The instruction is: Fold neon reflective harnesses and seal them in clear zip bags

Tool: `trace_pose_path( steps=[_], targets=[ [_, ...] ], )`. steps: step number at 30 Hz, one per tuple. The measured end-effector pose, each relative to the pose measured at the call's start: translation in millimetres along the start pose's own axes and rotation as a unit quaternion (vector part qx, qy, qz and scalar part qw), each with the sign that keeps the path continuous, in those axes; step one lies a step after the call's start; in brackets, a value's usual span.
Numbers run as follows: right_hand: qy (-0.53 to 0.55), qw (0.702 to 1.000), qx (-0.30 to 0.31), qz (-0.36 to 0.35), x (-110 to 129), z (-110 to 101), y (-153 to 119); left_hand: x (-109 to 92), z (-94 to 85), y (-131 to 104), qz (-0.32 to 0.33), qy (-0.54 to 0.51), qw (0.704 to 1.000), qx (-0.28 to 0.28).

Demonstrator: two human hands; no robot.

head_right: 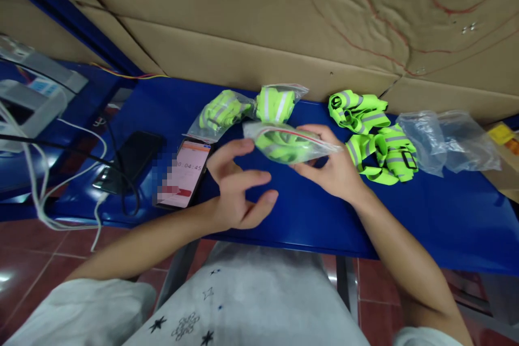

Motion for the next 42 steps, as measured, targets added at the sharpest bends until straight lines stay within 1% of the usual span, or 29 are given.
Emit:
trace_pose_path(
  steps=[2, 4, 5, 7, 9, 11, 12, 13, 14, 15, 17, 19, 20, 21, 22, 23, 25, 28, 31, 33, 35, 36, 38, 40, 42],
  targets=[
    [-0.099, 0.991, -0.066, -0.064, 19.0, -15.3, 21.7, -12.7, 7.9, -8.1, 0.076, 0.02, 0.996, 0.049],
    [-0.209, 0.965, -0.113, -0.111, 32.7, -16.4, 46.4, -24.4, 18.5, -15.1, 0.142, 0.005, 0.984, 0.103],
    [-0.254, 0.951, -0.123, -0.125, 36.3, -10.5, 59.7, -28.9, 23.7, -17.7, 0.164, -0.007, 0.978, 0.128],
    [-0.315, 0.932, -0.125, -0.128, 35.8, 11.3, 86.4, -33.7, 33.4, -20.2, 0.179, -0.023, 0.969, 0.166],
    [-0.351, 0.925, -0.096, -0.108, 28.0, 42.4, 108.5, -35.0, 42.8, -21.3, 0.187, -0.015, 0.961, 0.203],
    [-0.374, 0.921, -0.033, -0.103, 19.3, 77.6, 120.4, -31.5, 51.0, -20.7, 0.193, 0.022, 0.951, 0.242],
    [-0.376, 0.92, -0.004, -0.108, 15.9, 91.8, 122.0, -26.4, 53.1, -18.1, 0.185, 0.052, 0.947, 0.256],
    [-0.37, 0.922, 0.019, -0.115, 13.2, 102.0, 121.1, -19.2, 53.0, -13.2, 0.169, 0.086, 0.946, 0.262],
    [-0.36, 0.925, 0.03, -0.12, 11.1, 106.9, 118.6, -10.4, 50.1, -5.9, 0.145, 0.122, 0.948, 0.257],
    [-0.348, 0.929, 0.03, -0.124, 9.5, 106.6, 114.8, 0.3, 44.8, 3.1, 0.112, 0.163, 0.949, 0.246],
    [-0.319, 0.939, 0.009, -0.132, 8.0, 94.2, 104.4, 24.3, 30.9, 20.7, 0.034, 0.254, 0.94, 0.224],
    [-0.288, 0.946, -0.023, -0.144, 7.3, 72.2, 90.4, 52.1, 18.3, 29.8, -0.059, 0.364, 0.898, 0.239],
    [-0.277, 0.949, -0.038, -0.149, 5.8, 59.5, 82.3, 63.5, 14.2, 30.4, -0.096, 0.398, 0.876, 0.254],
    [-0.27, 0.95, -0.052, -0.15, 2.5, 45.9, 74.0, 73.1, 12.3, 28.4, -0.127, 0.418, 0.858, 0.271],
    [-0.27, 0.949, -0.063, -0.147, -2.7, 31.9, 65.4, 80.1, 13.1, 24.9, -0.147, 0.421, 0.848, 0.287],
    [-0.276, 0.948, -0.072, -0.14, -10.0, 17.0, 56.8, 85.1, 16.1, 20.3, -0.159, 0.412, 0.846, 0.301],
    [-0.301, 0.943, -0.09, -0.111, -30.9, -16.3, 39.7, 90.9, 26.0, 10.5, -0.16, 0.38, 0.852, 0.321],
    [-0.335, 0.933, -0.126, -0.038, -69.1, -74.7, 13.6, 96.0, 40.1, 0.7, -0.148, 0.338, 0.863, 0.345],
    [-0.357, 0.924, -0.138, 0.023, -99.0, -122.2, -10.2, 96.0, 42.8, 2.5, -0.145, 0.315, 0.872, 0.345],
    [-0.375, 0.914, -0.142, 0.061, -111.1, -142.5, -21.9, 86.8, 40.7, 7.9, -0.123, 0.317, 0.88, 0.334],
    [-0.395, 0.902, -0.135, 0.106, -119.8, -151.7, -29.4, 71.7, 39.0, 11.6, -0.088, 0.322, 0.884, 0.328],
    [-0.402, 0.898, -0.122, 0.129, -123.4, -151.8, -31.5, 63.7, 38.8, 11.9, -0.074, 0.321, 0.885, 0.33],
    [-0.409, 0.894, -0.088, 0.16, -127.9, -145.5, -32.8, 49.8, 39.3, 10.4, -0.056, 0.312, 0.886, 0.339],
    [-0.405, 0.897, -0.061, 0.163, -126.4, -136.0, -31.1, 40.5, 41.4, 6.6, -0.044, 0.303, 0.883, 0.356],
    [-0.391, 0.907, -0.053, 0.146, -118.8, -128.0, -27.7, 35.4, 44.7, 0.6, -0.039, 0.302, 0.875, 0.376]
  ],
)
Point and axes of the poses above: each hand's wrist, its own y-axis towards the middle knuckle, its own z-axis out of the palm, x = y × z, the point moved 8 cm from there along y, towards the middle knuckle, and after that the axes turned 5 degrees about -x, right-handed, at the moved point
